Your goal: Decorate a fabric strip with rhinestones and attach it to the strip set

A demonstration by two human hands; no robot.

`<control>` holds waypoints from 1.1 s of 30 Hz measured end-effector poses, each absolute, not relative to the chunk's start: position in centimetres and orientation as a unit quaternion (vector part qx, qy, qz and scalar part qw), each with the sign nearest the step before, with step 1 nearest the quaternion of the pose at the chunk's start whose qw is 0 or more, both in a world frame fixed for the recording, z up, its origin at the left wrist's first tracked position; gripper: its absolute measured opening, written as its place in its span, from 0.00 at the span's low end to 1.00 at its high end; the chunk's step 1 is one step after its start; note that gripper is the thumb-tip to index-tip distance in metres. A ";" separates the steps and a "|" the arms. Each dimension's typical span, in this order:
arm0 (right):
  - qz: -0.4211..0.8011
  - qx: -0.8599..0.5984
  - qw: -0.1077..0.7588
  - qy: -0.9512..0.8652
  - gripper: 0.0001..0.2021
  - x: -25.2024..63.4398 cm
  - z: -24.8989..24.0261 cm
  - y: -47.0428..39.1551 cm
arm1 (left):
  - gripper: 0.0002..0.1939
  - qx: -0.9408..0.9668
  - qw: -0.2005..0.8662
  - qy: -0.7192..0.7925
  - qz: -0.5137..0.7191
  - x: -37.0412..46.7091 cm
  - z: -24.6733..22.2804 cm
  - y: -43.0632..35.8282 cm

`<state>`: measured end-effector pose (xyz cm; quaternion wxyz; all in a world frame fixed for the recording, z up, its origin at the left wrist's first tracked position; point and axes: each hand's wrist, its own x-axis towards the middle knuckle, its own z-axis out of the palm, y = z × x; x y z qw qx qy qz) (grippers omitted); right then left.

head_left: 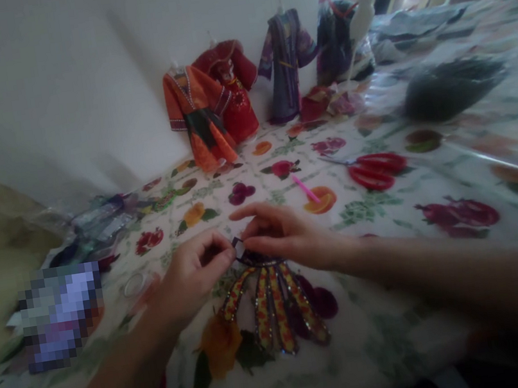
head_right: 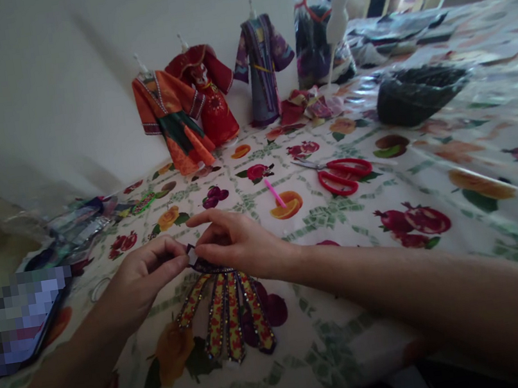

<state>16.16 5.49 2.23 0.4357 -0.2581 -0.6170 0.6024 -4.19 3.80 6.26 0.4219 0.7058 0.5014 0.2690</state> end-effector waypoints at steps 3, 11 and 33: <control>0.613 -0.258 0.429 -0.611 0.20 16.1 2.2 5.5 | 0.07 0.708 0.423 0.497 0.270 -4.2 6.3 3.7; 0.618 -0.260 0.429 -0.605 0.20 16.0 2.2 5.5 | 0.07 0.710 0.425 0.493 0.270 -4.1 6.3 3.7; 0.609 -0.262 0.458 -0.592 0.21 16.2 2.6 5.5 | 0.14 0.727 0.283 0.559 0.281 -4.2 7.2 2.8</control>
